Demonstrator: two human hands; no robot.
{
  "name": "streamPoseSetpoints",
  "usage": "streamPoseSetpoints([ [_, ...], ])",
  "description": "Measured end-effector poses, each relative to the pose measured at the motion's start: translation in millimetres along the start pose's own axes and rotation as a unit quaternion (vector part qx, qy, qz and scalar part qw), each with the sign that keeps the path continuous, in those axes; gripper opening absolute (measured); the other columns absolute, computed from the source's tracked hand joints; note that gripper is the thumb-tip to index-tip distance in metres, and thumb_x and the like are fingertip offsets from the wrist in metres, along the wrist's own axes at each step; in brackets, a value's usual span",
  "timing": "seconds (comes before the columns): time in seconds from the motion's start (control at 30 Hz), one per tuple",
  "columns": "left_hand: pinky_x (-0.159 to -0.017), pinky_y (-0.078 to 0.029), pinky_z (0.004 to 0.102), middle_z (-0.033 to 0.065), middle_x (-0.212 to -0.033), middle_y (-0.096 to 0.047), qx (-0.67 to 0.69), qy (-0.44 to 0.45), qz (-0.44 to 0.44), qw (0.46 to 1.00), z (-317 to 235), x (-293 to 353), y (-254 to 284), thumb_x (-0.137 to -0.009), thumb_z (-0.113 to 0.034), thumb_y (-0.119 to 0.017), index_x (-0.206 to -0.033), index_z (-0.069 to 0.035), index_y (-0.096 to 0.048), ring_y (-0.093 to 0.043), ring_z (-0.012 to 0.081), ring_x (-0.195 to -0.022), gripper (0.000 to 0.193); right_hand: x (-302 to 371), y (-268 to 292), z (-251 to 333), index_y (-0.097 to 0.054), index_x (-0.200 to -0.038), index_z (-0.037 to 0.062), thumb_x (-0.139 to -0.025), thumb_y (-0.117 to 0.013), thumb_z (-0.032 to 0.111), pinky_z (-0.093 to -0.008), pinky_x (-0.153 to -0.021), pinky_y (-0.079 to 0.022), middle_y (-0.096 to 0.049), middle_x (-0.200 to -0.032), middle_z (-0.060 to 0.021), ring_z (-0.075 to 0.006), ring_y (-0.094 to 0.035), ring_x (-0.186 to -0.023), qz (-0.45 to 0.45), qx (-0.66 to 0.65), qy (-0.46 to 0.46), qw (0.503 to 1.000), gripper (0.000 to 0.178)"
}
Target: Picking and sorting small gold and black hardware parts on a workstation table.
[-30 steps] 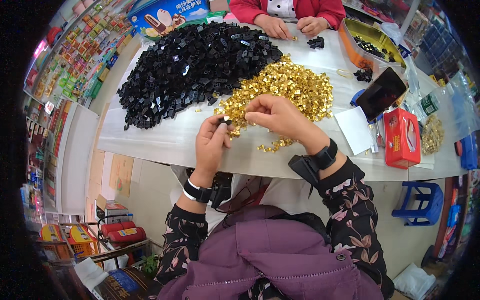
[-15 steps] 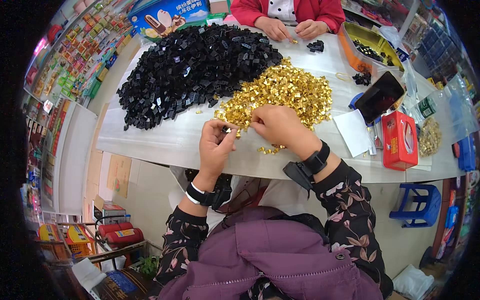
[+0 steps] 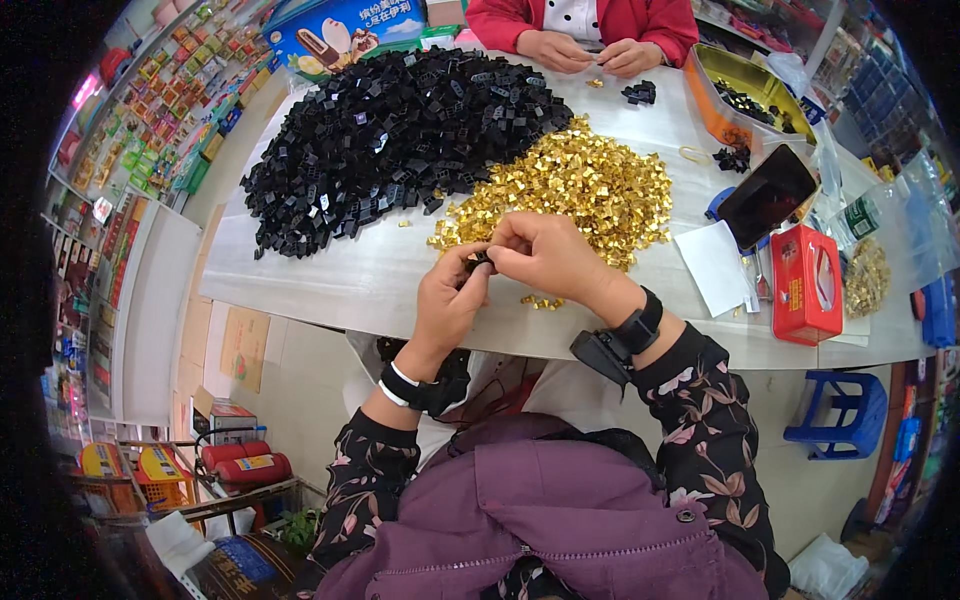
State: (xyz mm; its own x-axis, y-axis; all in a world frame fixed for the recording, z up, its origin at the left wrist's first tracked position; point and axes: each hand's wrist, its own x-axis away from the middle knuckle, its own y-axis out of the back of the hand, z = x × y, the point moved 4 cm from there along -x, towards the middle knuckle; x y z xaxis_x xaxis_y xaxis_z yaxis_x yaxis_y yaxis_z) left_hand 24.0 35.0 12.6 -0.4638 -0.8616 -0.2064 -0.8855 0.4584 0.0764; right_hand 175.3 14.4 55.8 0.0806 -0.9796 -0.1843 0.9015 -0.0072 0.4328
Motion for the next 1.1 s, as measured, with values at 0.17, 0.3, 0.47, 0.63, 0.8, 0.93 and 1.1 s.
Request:
streamPoseSetpoints([
  [0.17, -0.054, -0.043, 0.0191, 0.0015, -0.081, -0.063, 0.012, -0.004, -0.006, 1.0, -1, 0, 1, -0.089, -0.005, -0.055, -0.113, -0.002, -0.056, -0.053, 0.0037, -0.061, 0.024, -2, -4, -12, -0.061, -0.085, 0.0054, -0.084, -0.062, 0.018, -0.0205, -0.056, -0.045, -0.064, -0.075, -0.0007, -0.0057, -0.055, -0.061, 0.038, -0.262, -0.087, 0.96, 0.012],
  [0.3, -0.054, -0.043, 0.0195, 0.0014, -0.079, -0.063, 0.047, -0.003, -0.02, 0.999, -4, 3, 2, -0.088, -0.004, -0.056, -0.112, -0.003, -0.057, -0.053, 0.004, -0.061, 0.024, -1, -9, -14, -0.059, -0.084, 0.0064, -0.086, -0.06, 0.016, -0.0193, -0.057, -0.046, -0.06, -0.073, 0.0002, -0.005, -0.055, -0.062, 0.054, -0.246, -0.113, 0.961, 0.01],
  [0.47, -0.056, -0.044, 0.0189, 0.0015, -0.084, -0.063, 0.02, -0.018, -0.015, 1.0, -1, 4, 1, -0.09, -0.005, -0.053, -0.115, -0.003, -0.055, -0.053, 0.0041, -0.062, 0.025, 1, -10, -16, -0.059, -0.085, 0.0062, -0.087, -0.06, 0.018, -0.0194, -0.057, -0.045, -0.059, -0.073, 0.0008, -0.0048, -0.054, -0.062, 0.089, -0.245, -0.147, 0.954, 0.012],
  [0.63, -0.056, -0.044, 0.0189, 0.0022, -0.084, -0.063, -0.075, -0.054, -0.009, 0.996, 3, 3, 2, -0.09, -0.004, -0.053, -0.114, -0.003, -0.056, -0.054, 0.0049, -0.062, 0.025, 2, -7, -18, -0.06, -0.085, 0.0059, -0.087, -0.06, 0.024, -0.0207, -0.056, -0.045, -0.059, -0.074, 0.0013, -0.0049, -0.053, -0.063, 0.111, -0.201, -0.129, 0.965, 0.018],
  [0.8, -0.06, -0.047, 0.0265, 0.0092, -0.086, -0.063, -0.157, -0.097, -0.012, 0.983, -2, 3, 3, -0.087, -0.005, -0.055, -0.108, -0.003, -0.058, -0.058, 0.0119, -0.063, 0.022, -1, -9, -19, -0.059, -0.086, 0.006, -0.089, -0.059, 0.021, -0.0192, -0.052, -0.041, -0.055, -0.068, 0.0044, -0.0034, -0.05, -0.06, 0.131, -0.171, -0.15, 0.965, 0.015],
  [0.93, -0.058, -0.046, 0.0247, 0.0086, -0.087, -0.063, -0.069, -0.024, -0.008, 0.997, -5, -3, 9, -0.088, -0.007, -0.054, -0.104, -0.002, -0.059, -0.057, 0.0113, -0.063, 0.017, -2, -10, -20, -0.059, -0.086, 0.0051, -0.088, -0.061, 0.021, -0.0197, -0.053, -0.041, -0.054, -0.067, 0.0037, -0.0034, -0.05, -0.061, 0.116, -0.193, -0.15, 0.963, 0.016],
  [1.1, -0.048, -0.036, 0.0174, 0.0037, -0.084, -0.062, 0.188, 0.149, -0.027, 0.97, -22, -38, 46, -0.092, -0.02, -0.053, -0.101, -0.006, -0.059, -0.054, 0.0065, -0.061, 0.018, 2, 4, -14, -0.06, -0.087, 0.0061, -0.084, -0.063, 0.022, -0.0252, -0.055, -0.045, -0.057, -0.07, -0.0005, -0.0097, -0.056, -0.062, 0.042, 0.075, -0.031, 0.996, 0.017],
])
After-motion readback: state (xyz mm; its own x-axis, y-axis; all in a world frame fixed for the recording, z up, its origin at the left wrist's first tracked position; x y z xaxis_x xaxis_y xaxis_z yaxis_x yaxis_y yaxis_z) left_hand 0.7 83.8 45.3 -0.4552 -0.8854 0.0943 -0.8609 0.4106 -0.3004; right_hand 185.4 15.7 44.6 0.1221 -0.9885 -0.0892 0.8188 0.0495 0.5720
